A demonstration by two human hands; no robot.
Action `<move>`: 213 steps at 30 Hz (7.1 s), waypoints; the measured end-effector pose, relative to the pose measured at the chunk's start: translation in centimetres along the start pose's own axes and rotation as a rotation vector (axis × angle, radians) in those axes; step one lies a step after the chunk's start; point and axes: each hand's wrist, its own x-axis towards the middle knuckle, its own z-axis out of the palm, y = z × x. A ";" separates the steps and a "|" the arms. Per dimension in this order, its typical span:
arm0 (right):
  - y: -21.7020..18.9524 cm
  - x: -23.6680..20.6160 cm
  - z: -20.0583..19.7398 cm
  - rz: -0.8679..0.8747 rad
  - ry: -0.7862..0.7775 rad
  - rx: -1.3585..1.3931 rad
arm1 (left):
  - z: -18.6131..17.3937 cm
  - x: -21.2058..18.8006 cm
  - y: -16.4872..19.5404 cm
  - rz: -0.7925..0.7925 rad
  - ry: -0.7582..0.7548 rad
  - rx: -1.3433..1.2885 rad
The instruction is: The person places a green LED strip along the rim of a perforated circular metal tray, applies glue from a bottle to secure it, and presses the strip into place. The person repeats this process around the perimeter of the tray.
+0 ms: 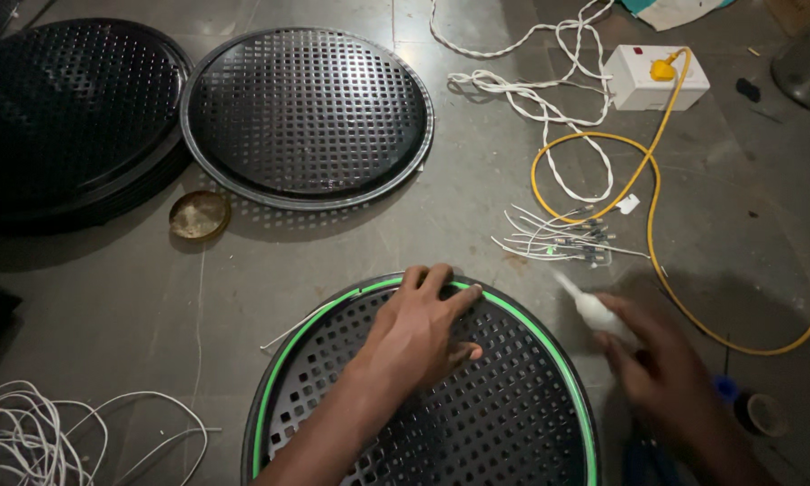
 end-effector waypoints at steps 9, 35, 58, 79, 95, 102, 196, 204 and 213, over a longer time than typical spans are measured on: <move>0.8 -0.4 -0.7 -0.139 -0.070 -0.103 | 0.4 -0.1 -0.2 0.033 0.066 -0.011; -4.4 -1.6 1.3 -0.146 0.025 -0.591 | 0.2 0.2 0.1 -0.006 -0.008 0.039; 5.6 4.0 -0.3 -0.109 0.211 0.009 | 0.2 0.0 0.0 0.038 0.042 0.018; 1.8 0.4 3.0 -0.194 0.100 -0.277 | 0.2 0.3 -0.1 0.031 0.020 0.043; -2.2 2.7 6.1 -0.388 -0.005 -0.369 | 0.2 0.3 -0.1 0.051 0.045 0.030; -1.9 3.1 5.8 -0.470 -0.028 -0.357 | 0.0 0.4 0.0 0.038 0.024 0.037; -2.6 3.9 6.9 -0.392 0.037 -0.318 | 1.4 1.1 -2.3 0.139 0.294 0.140; -3.2 3.1 7.1 -0.447 0.106 -0.414 | 0.9 1.3 -2.0 0.148 0.280 0.174; 4.1 1.6 0.7 0.364 -0.024 -0.307 | 1.2 1.2 -1.9 0.149 0.267 0.218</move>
